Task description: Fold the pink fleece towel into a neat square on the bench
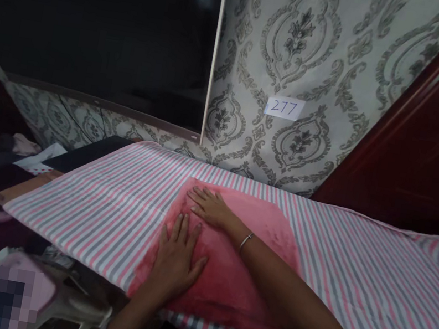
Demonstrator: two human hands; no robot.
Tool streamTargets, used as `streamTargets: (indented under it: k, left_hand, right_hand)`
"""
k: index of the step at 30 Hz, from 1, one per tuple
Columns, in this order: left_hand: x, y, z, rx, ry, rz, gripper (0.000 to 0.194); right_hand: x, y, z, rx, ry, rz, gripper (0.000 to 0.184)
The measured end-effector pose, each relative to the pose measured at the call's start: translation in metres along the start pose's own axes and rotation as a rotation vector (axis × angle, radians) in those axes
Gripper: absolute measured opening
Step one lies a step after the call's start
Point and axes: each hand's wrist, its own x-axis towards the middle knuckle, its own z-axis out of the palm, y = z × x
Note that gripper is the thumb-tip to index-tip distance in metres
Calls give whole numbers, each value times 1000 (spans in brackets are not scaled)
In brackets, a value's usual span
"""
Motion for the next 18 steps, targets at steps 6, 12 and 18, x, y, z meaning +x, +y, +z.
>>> streamTargets:
  k: [6,12,18]
  left_hand:
    - [1,-1,-2,-40,-9,-8,68]
    - [2,-1,0,-27,-10,-15,67]
    - [5,-3,-2,-3,15,11,65]
  right_hand:
    - [36,18,-2,46,-35,144,63]
    - [47,24,1,86,1,264,65]
    - [46,20,-4,84,23,285,63]
